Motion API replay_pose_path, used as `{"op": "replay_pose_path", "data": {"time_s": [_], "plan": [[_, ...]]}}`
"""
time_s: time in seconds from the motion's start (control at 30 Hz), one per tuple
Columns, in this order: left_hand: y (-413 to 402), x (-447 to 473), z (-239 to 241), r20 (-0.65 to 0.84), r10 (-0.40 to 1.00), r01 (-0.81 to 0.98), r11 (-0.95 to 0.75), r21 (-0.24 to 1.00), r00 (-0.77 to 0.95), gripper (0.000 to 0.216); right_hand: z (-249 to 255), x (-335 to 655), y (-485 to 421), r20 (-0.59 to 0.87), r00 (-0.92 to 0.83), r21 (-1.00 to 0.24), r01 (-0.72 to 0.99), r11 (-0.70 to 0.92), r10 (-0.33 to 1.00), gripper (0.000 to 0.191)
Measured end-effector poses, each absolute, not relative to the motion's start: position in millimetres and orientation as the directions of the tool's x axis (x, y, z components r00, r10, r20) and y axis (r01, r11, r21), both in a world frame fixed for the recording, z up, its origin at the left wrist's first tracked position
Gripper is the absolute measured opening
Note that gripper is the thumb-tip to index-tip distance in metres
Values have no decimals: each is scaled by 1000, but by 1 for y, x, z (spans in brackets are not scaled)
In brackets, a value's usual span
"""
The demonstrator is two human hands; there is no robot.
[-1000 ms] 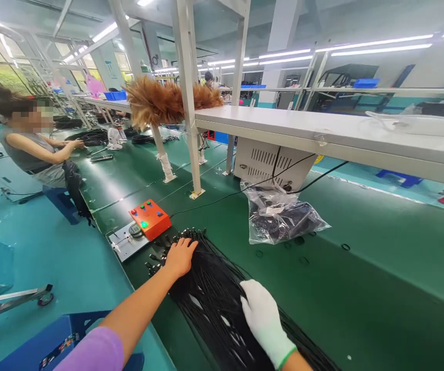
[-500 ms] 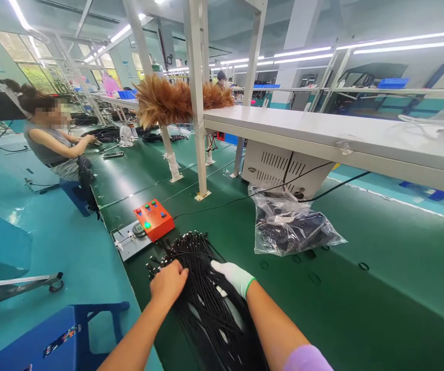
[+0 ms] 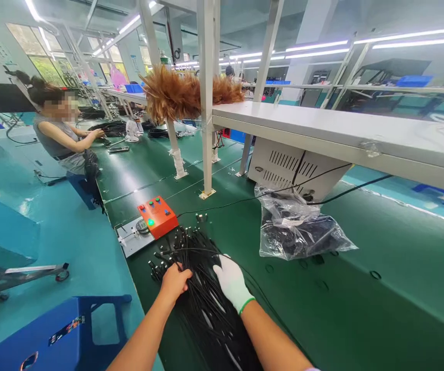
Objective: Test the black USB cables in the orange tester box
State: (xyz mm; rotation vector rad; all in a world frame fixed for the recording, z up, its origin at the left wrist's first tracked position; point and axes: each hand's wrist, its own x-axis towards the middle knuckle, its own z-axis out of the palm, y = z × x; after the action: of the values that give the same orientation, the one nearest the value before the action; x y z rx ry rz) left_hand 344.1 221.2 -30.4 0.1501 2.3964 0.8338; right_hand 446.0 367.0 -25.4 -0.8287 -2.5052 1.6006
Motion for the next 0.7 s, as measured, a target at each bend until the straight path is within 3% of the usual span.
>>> {"op": "replay_pose_path", "data": {"time_s": [0.23,0.33,0.5,0.7], "plan": [[224,329,-46,-615,197,-218,818,532,-763,24,-31,454,400,-604,-783,-722,615,318,144,26],[225,325,-50,-636,197,-238,813,531,-746,27,-32,485,406,-634,-768,-709,624,327,90,23],[227,320,-58,-651,228,-247,796,553,-724,28,-35,525,396,-537,-833,-747,544,383,136,25],[226,321,-52,-625,279,-187,798,573,-729,27,-34,547,393,-483,-798,-605,602,521,360,24]]}}
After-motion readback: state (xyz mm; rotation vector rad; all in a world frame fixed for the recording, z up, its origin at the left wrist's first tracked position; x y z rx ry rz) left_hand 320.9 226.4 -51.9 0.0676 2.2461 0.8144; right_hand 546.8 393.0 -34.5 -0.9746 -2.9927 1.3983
